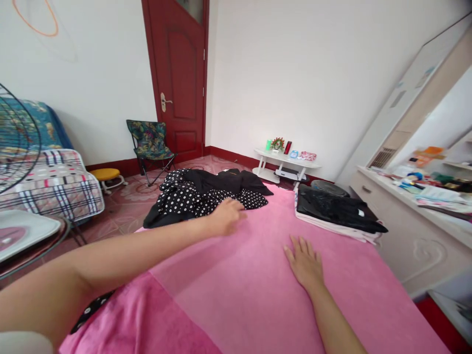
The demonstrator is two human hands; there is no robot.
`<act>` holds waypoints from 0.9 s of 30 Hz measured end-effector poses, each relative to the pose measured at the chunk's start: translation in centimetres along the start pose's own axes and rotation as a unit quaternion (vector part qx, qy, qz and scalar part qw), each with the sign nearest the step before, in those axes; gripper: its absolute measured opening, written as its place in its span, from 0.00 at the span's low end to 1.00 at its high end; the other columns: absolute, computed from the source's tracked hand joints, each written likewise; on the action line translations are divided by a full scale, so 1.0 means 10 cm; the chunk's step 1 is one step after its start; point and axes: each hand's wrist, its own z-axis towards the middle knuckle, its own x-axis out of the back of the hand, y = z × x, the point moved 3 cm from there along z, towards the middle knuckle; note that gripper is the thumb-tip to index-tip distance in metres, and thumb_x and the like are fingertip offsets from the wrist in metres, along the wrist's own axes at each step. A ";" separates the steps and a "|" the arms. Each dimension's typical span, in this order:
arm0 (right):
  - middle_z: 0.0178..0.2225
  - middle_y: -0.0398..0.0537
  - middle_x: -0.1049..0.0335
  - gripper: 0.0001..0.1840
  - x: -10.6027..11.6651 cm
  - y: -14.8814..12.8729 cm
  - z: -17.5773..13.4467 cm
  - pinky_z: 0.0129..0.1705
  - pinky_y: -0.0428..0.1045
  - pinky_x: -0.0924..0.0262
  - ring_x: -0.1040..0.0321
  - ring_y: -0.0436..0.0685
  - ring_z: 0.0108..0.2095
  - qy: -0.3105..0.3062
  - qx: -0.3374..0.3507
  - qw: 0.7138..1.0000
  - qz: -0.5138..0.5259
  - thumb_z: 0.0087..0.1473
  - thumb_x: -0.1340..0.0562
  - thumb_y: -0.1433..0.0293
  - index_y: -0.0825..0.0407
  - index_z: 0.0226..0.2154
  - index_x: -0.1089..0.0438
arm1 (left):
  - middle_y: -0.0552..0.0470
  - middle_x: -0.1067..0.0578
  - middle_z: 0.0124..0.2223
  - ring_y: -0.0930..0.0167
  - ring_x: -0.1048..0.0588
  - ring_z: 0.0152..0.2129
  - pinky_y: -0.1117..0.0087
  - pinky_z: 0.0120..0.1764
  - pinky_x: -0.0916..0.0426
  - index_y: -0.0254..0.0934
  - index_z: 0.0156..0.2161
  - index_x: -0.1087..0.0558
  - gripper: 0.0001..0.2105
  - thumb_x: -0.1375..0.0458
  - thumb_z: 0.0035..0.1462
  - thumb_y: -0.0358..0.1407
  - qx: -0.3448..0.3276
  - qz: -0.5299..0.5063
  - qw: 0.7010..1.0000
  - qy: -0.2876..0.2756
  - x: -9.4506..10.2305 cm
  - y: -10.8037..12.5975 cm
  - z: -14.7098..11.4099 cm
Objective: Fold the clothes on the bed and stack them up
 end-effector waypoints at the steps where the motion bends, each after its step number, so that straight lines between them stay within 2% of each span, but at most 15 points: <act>1: 0.65 0.53 0.56 0.34 0.00 0.00 0.00 0.60 0.65 0.59 0.60 0.65 0.65 0.001 0.000 1.000 0.003 0.60 0.58 0.52 0.49 0.64 0.53 | 0.49 0.37 0.60 0.57 0.45 0.59 0.56 0.61 0.60 0.46 0.52 0.30 0.26 0.36 0.43 0.34 0.019 0.062 0.998 0.014 0.16 -0.26 0.00; 3: 0.65 0.53 0.56 0.34 0.00 0.00 0.00 0.60 0.65 0.60 0.61 0.65 0.65 0.002 0.000 1.000 0.011 0.60 0.58 0.52 0.49 0.64 0.52 | 0.49 0.44 0.65 0.53 0.53 0.62 0.52 0.60 0.66 0.47 0.58 0.36 0.37 0.33 0.38 0.37 0.086 0.142 0.986 0.016 0.37 -0.77 0.01; 6: 0.66 0.53 0.56 0.33 -0.01 0.01 0.00 0.60 0.65 0.61 0.61 0.65 0.65 -0.003 -0.005 1.000 0.028 0.60 0.57 0.52 0.49 0.64 0.52 | 0.48 0.40 0.63 0.56 0.47 0.60 0.52 0.59 0.61 0.47 0.60 0.39 0.35 0.38 0.46 0.48 0.176 0.135 0.975 -0.022 0.43 -1.35 -0.02; 8: 0.66 0.54 0.57 0.33 -0.01 0.02 0.00 0.60 0.65 0.61 0.61 0.65 0.65 -0.001 -0.005 0.999 0.039 0.60 0.57 0.53 0.49 0.64 0.52 | 0.51 0.38 0.62 0.60 0.44 0.59 0.56 0.59 0.58 0.48 0.60 0.39 0.29 0.44 0.54 0.49 0.198 0.114 0.973 -0.020 0.37 -1.52 -0.03; 11: 0.65 0.55 0.56 0.33 -0.01 0.02 0.00 0.60 0.65 0.61 0.61 0.65 0.65 0.005 0.000 0.999 0.042 0.60 0.56 0.53 0.50 0.63 0.51 | 0.55 0.37 0.62 0.64 0.44 0.60 0.59 0.60 0.59 0.50 0.58 0.36 0.22 0.49 0.59 0.47 0.202 0.102 0.974 0.002 0.29 -1.54 -0.02; 13: 0.65 0.55 0.55 0.33 0.00 0.01 -0.01 0.60 0.65 0.61 0.60 0.65 0.64 0.009 0.000 0.999 0.040 0.60 0.56 0.53 0.50 0.63 0.50 | 0.57 0.36 0.61 0.66 0.43 0.60 0.62 0.60 0.58 0.48 0.57 0.34 0.20 0.52 0.61 0.45 0.220 0.094 0.971 0.000 0.29 -1.50 -0.02; 16: 0.65 0.55 0.54 0.32 0.02 0.01 -0.02 0.59 0.65 0.60 0.59 0.65 0.64 0.016 -0.001 0.999 0.043 0.61 0.56 0.53 0.50 0.63 0.49 | 0.51 0.31 0.57 0.65 0.36 0.55 0.67 0.57 0.48 0.41 0.53 0.30 0.20 0.56 0.62 0.44 0.270 0.087 0.959 -0.011 0.38 -1.45 0.01; 18: 0.65 0.55 0.54 0.32 0.03 0.01 -0.03 0.59 0.65 0.60 0.60 0.65 0.64 0.019 -0.003 0.999 0.050 0.60 0.55 0.54 0.49 0.62 0.48 | 0.45 0.27 0.53 0.62 0.30 0.50 0.67 0.52 0.40 0.36 0.50 0.27 0.22 0.56 0.61 0.46 0.302 0.089 0.949 -0.011 0.50 -1.39 0.08; 21: 0.65 0.54 0.54 0.31 0.03 0.03 -0.03 0.60 0.66 0.62 0.60 0.65 0.64 0.017 -0.008 0.997 0.075 0.60 0.54 0.54 0.49 0.62 0.47 | 0.39 0.25 0.49 0.57 0.28 0.47 0.64 0.48 0.37 0.31 0.47 0.26 0.23 0.51 0.58 0.47 0.328 0.099 0.939 0.012 0.78 -1.17 0.33; 23: 0.64 0.54 0.52 0.31 0.03 0.05 -0.01 0.61 0.66 0.63 0.60 0.65 0.64 0.023 -0.009 0.993 0.113 0.59 0.51 0.55 0.49 0.61 0.45 | 0.37 0.26 0.49 0.56 0.29 0.48 0.64 0.48 0.36 0.29 0.47 0.26 0.23 0.50 0.57 0.46 0.327 0.108 0.938 0.040 1.01 -0.87 0.57; 25: 0.62 0.55 0.48 0.30 0.04 0.09 0.01 0.62 0.64 0.63 0.56 0.65 0.63 0.047 -0.011 0.981 0.187 0.57 0.50 0.55 0.51 0.58 0.41 | 0.38 0.27 0.50 0.58 0.29 0.48 0.65 0.47 0.36 0.29 0.48 0.27 0.22 0.52 0.58 0.44 0.304 0.105 0.944 0.074 1.23 -0.42 0.79; 27: 0.59 0.58 0.42 0.31 0.06 0.17 0.03 0.61 0.59 0.57 0.49 0.63 0.60 0.101 -0.029 0.941 0.322 0.57 0.51 0.54 0.54 0.56 0.38 | 0.42 0.26 0.49 0.59 0.29 0.47 0.66 0.46 0.36 0.31 0.46 0.26 0.21 0.51 0.58 0.44 0.234 0.071 0.963 0.117 1.37 0.14 0.92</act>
